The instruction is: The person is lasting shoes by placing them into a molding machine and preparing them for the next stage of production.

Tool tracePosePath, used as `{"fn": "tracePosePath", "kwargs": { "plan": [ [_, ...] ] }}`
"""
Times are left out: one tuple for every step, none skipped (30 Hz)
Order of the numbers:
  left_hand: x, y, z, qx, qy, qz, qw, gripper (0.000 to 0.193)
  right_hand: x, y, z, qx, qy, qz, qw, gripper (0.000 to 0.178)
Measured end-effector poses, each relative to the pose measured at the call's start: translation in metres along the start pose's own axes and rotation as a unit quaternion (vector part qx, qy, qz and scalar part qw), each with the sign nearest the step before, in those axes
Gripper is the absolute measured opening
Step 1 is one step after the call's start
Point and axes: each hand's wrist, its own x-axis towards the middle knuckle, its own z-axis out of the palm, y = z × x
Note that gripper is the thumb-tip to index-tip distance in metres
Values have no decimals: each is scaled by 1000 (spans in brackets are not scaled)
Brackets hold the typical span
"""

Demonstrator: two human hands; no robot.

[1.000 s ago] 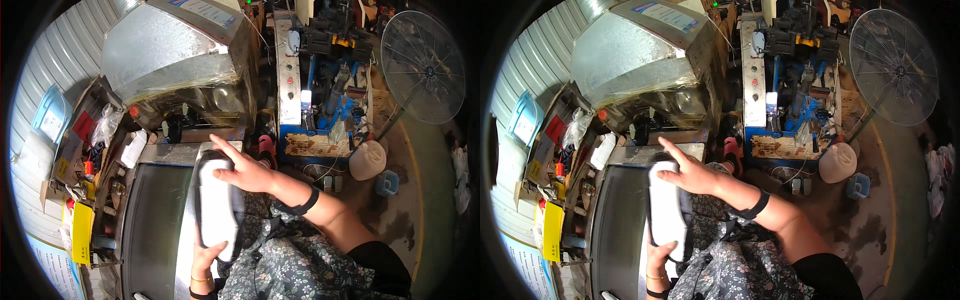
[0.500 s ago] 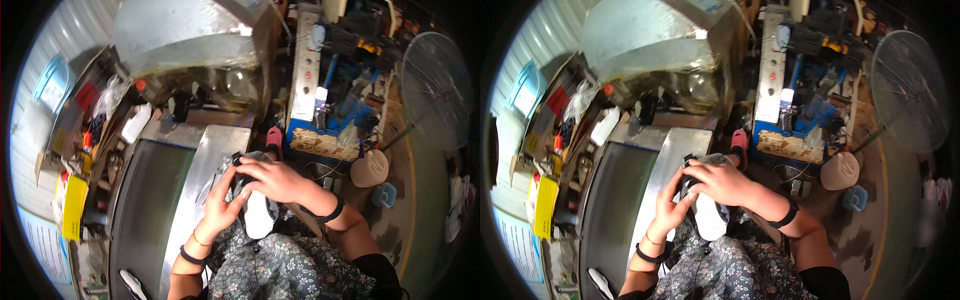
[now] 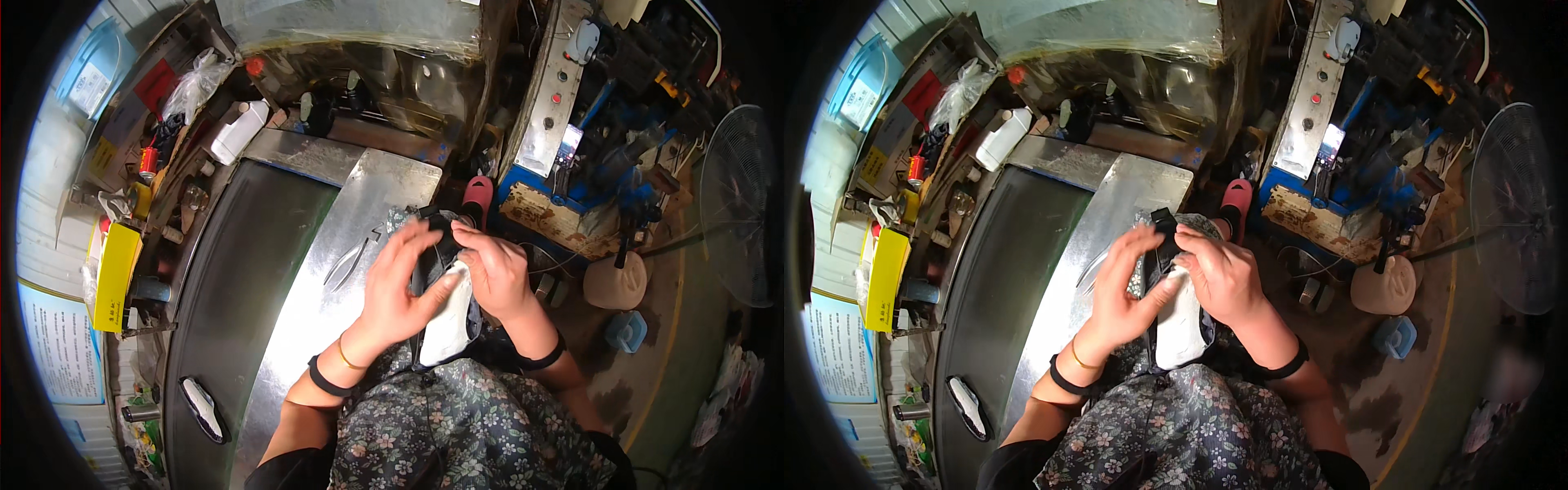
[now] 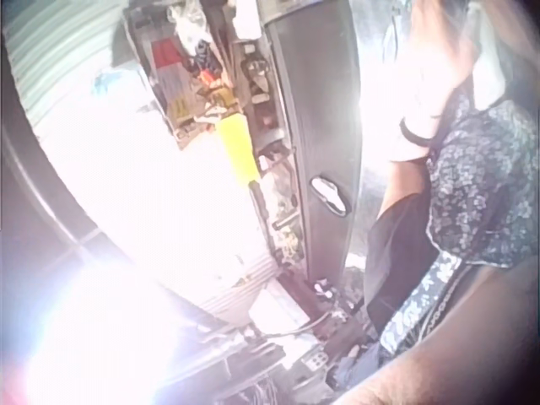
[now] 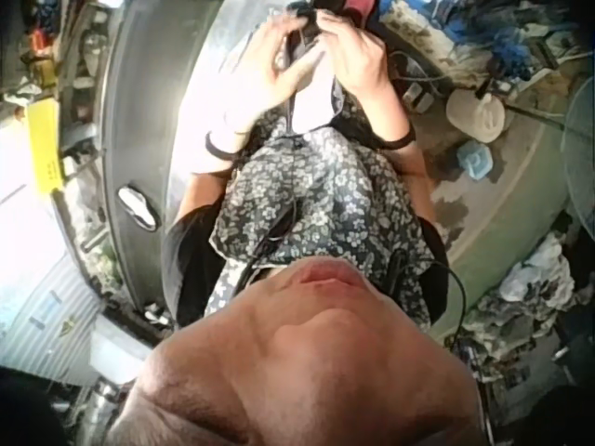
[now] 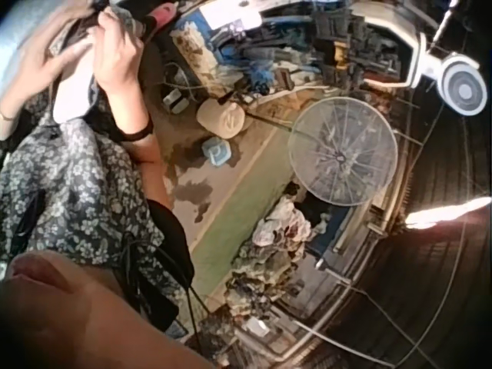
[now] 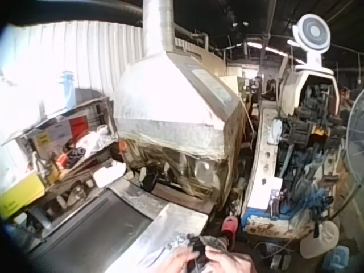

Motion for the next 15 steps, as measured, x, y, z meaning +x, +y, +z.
{"fn": "tracePosePath", "kwargs": {
  "plan": [
    [1, -4, 2, -27, -19, -9, 999, 69, -1, 3, 3, 11, -13, 9, 1000, 18],
    [3, -10, 5, -129, -90, -102, 982, 90, -1, 9, 5, 25, -11, 30, 999, 17],
    [3, -14, 7, -166, -77, -90, 979, 86, -2, 11, 6, 36, -29, 46, 998, 16],
    [2, -18, 8, -174, -80, -92, 977, 83, -4, 13, 6, 28, -47, 77, 996, 18],
    [1, -21, 10, -183, -84, -91, 975, 80, -9, 11, 6, 71, -27, 79, 994, 23],
    [0, -23, 10, -192, -76, -89, 974, 78, -15, 8, 4, 100, -40, 106, 988, 27],
    [0, -23, 11, -193, -79, -77, 975, 75, -21, 5, 0, 122, -51, 168, 977, 31],
    [1, -23, 11, -192, -73, -73, 976, 73, -33, -5, 1, 262, -19, 231, 937, 49],
    [4, -21, 12, -204, -62, -90, 973, 71, -47, -17, 0, 348, -7, 286, 893, 60],
    [10, -19, 12, -145, -52, -68, 986, 70, -59, -25, -1, 213, -81, 308, 924, 59],
    [16, -18, 12, -96, -27, -53, 994, 70, -70, -30, -5, 66, -169, 342, 922, 58],
    [24, -16, 13, -90, -58, -96, 990, 67, -78, -29, -6, 120, -96, 410, 899, 50],
    [33, -15, 16, -145, -80, -99, 981, 65, -84, -24, -11, 160, -68, 450, 876, 36],
    [40, -14, 15, -186, -57, -119, 974, 60, -88, -16, -16, 221, -52, 431, 873, 30],
    [45, -13, 15, -212, -76, -175, 958, 55, -89, -5, -21, 272, -35, 433, 859, 25]
  ]
}}
